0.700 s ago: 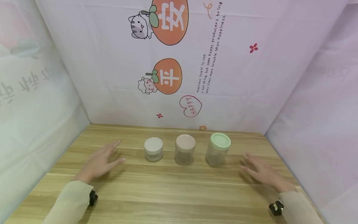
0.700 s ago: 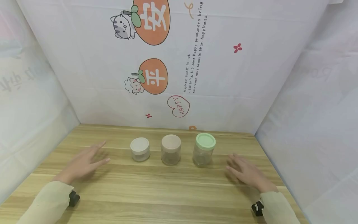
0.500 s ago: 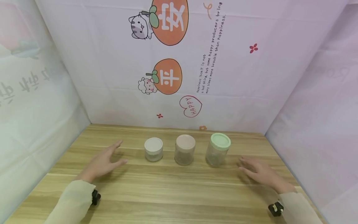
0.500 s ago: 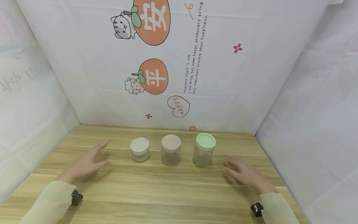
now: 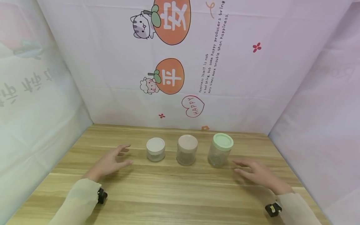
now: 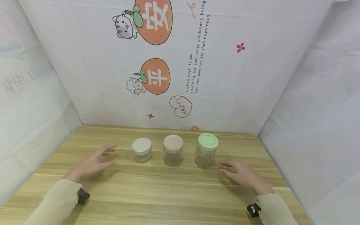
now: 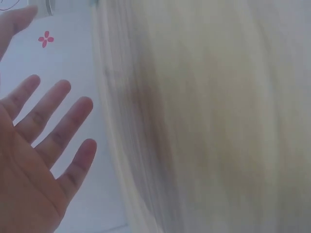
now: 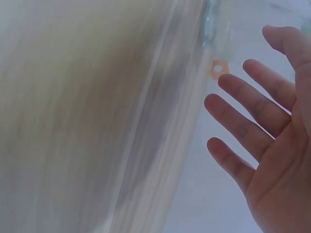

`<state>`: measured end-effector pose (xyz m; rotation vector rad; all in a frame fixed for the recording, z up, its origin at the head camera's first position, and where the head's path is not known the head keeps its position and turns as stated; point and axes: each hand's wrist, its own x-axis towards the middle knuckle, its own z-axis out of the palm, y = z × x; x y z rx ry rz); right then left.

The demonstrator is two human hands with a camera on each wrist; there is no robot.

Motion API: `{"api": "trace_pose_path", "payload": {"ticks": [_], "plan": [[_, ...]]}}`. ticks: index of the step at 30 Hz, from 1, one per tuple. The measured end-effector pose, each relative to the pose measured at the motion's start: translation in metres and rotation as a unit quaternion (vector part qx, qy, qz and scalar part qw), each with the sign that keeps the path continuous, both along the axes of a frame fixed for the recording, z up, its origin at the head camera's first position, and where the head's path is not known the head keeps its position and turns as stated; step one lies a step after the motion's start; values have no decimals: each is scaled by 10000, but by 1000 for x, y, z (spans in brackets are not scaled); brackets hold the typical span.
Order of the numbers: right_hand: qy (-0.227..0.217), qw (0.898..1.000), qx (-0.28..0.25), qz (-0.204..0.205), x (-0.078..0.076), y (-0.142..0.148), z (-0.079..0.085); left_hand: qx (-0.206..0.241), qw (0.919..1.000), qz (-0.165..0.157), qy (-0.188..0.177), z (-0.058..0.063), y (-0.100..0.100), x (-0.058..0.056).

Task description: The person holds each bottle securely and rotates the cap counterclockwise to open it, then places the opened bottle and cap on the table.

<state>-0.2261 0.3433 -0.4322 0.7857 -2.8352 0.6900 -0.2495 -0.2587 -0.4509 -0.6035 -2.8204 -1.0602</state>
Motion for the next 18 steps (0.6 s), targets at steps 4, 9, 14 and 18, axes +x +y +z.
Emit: {"api": "trace_pose_path", "payload": {"ticks": [4, 9, 14, 18], "plan": [[-152, 9997, -77, 159, -1, -13, 1, 289, 9987, -284, -319, 1, 7, -2], [-407, 9980, -29, 491, -2, -31, 3, 501, 9967, -465, -437, 1, 17, -7], [-402, 9955, 15, 860, -1, -55, 7, 693, 9951, -596, -389, -1, 26, -13], [-313, 9952, 58, 930, -2, -73, 11, 796, 9937, -550, -574, -4, 32, -19]]}}
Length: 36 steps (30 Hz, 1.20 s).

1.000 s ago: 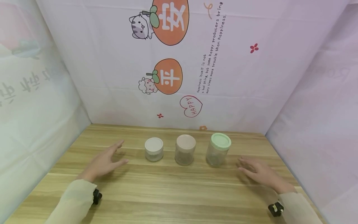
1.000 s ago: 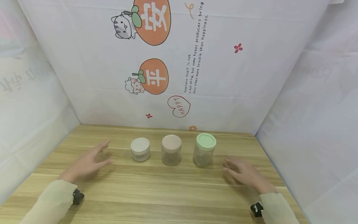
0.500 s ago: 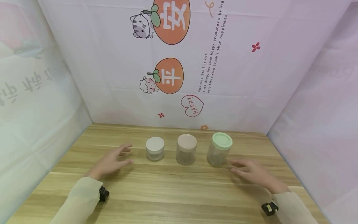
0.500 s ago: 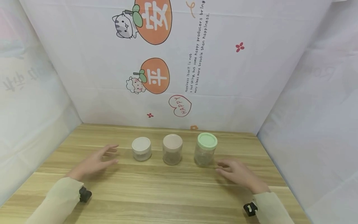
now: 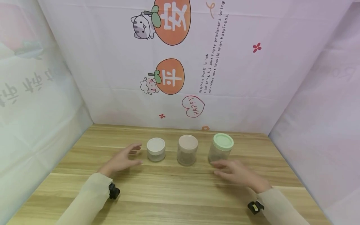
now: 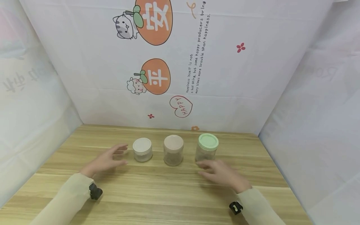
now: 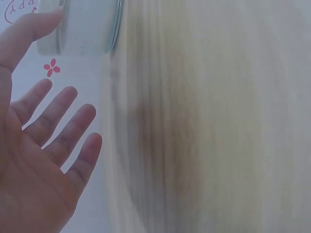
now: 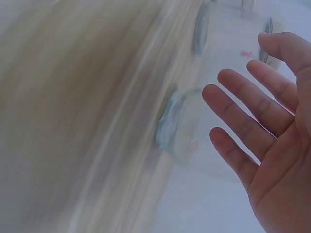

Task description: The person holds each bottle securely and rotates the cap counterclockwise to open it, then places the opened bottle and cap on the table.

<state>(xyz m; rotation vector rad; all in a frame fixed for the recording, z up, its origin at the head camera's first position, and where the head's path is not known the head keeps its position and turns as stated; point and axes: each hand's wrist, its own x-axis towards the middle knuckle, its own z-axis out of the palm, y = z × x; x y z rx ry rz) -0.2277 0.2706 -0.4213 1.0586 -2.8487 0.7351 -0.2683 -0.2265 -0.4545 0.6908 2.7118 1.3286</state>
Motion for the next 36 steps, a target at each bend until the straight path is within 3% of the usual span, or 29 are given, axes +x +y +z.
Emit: {"api": "trace_pose_path", "payload": {"ticks": [9, 17, 27, 36], "plan": [[-106, 9990, -14, 439, -9, -39, 7, 221, 9989, 106, -410, -5, 14, -11], [184, 9968, 32, 779, -18, -87, 9, 279, 9984, 83, -486, -13, 29, -28], [266, 9945, 136, 1004, -23, -128, 12, 316, 9980, 66, -539, -11, 43, -30], [358, 9938, 152, 1038, -28, -167, 11, 546, 9949, 76, -850, -11, 52, -35]]}}
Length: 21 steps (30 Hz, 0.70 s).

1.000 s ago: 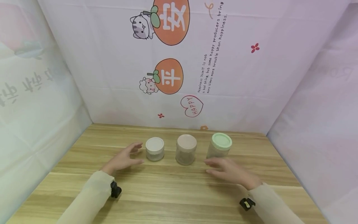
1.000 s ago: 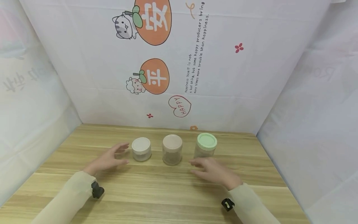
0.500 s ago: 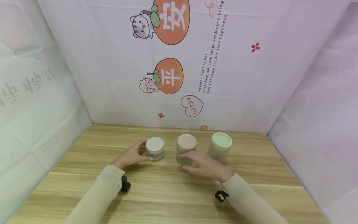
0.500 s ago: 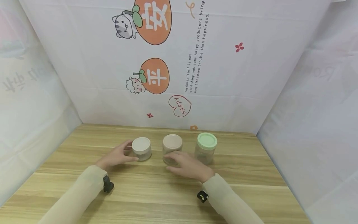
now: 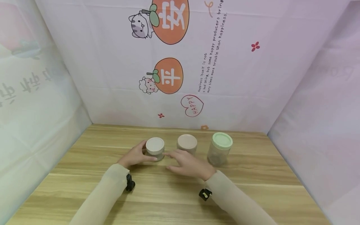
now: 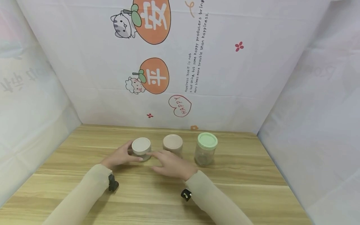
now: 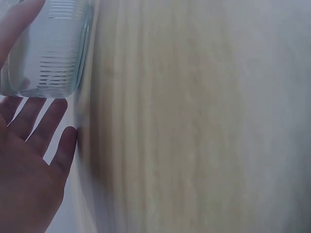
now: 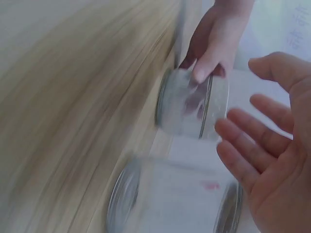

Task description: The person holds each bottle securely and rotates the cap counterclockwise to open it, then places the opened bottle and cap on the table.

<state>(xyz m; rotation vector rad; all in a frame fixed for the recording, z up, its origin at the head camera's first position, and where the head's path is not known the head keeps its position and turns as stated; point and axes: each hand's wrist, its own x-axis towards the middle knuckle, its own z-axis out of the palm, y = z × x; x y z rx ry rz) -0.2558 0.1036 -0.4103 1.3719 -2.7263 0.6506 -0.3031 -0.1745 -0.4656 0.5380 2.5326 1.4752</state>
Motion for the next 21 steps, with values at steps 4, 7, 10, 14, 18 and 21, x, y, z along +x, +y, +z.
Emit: {"api": "trace_pose_path", "payload": {"ticks": [4, 7, 10, 14, 18, 21], "plan": [[123, 9997, -62, -212, -4, -20, 2, 143, 9998, -99, -102, -3, 2, -3], [182, 9989, -244, -364, -8, -31, 3, 239, 9995, -158, -160, -5, 3, -4], [201, 9979, -357, -510, -13, -41, 5, 354, 9990, -146, -210, -5, 3, -4], [65, 9962, -268, -829, -18, -52, 8, 410, 9989, -27, -222, -4, 1, -3], [-146, 9929, -148, -1174, -24, -62, 10, 390, 9989, 57, -257, -3, -1, -2], [-183, 9901, -67, -1390, -30, -69, 11, 370, 9987, 120, -336, -4, -2, -4]]}}
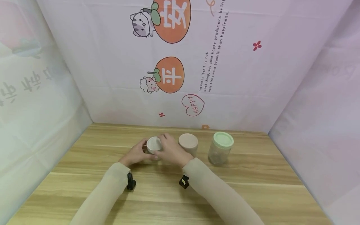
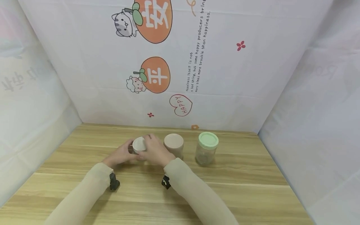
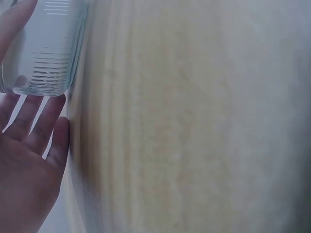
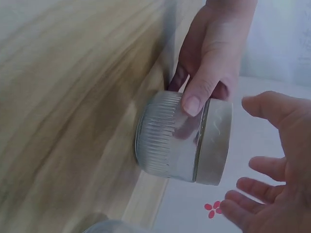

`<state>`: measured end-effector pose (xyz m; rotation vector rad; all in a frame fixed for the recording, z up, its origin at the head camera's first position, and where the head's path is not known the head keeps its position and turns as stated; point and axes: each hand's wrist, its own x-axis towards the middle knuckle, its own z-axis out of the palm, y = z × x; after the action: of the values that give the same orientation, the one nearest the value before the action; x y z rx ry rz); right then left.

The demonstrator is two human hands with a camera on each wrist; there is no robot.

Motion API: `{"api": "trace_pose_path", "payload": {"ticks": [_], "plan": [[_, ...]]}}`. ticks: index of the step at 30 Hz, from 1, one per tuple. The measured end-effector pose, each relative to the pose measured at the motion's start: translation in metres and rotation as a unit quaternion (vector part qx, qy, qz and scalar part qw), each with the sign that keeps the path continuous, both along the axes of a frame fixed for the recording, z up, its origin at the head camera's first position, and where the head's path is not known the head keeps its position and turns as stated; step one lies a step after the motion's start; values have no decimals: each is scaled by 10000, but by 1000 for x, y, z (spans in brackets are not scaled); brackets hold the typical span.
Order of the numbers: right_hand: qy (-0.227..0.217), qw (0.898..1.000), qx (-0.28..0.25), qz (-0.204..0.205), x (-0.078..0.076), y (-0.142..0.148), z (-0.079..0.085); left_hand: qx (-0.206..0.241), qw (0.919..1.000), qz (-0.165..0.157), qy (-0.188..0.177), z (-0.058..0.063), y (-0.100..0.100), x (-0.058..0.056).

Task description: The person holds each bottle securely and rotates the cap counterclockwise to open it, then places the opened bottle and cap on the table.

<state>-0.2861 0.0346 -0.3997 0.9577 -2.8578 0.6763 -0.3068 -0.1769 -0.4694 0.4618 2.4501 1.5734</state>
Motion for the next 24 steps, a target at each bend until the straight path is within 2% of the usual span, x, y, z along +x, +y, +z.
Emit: {"api": "trace_pose_path", "payload": {"ticks": [5, 12, 17, 24], "plan": [[1, 9992, 305, -262, -8, -9, 2, -19, 9999, 48, -92, -2, -2, -2], [45, 9968, 668, -445, -13, -18, 1, -10, 9999, 76, 134, -5, -2, -4], [185, 9944, 840, -611, -18, -22, -4, 158, 9997, 134, 99, -4, -1, -3], [10, 9957, 766, -521, -26, -21, -3, 96, 10000, -2, -21, 2, -2, 0]]}}
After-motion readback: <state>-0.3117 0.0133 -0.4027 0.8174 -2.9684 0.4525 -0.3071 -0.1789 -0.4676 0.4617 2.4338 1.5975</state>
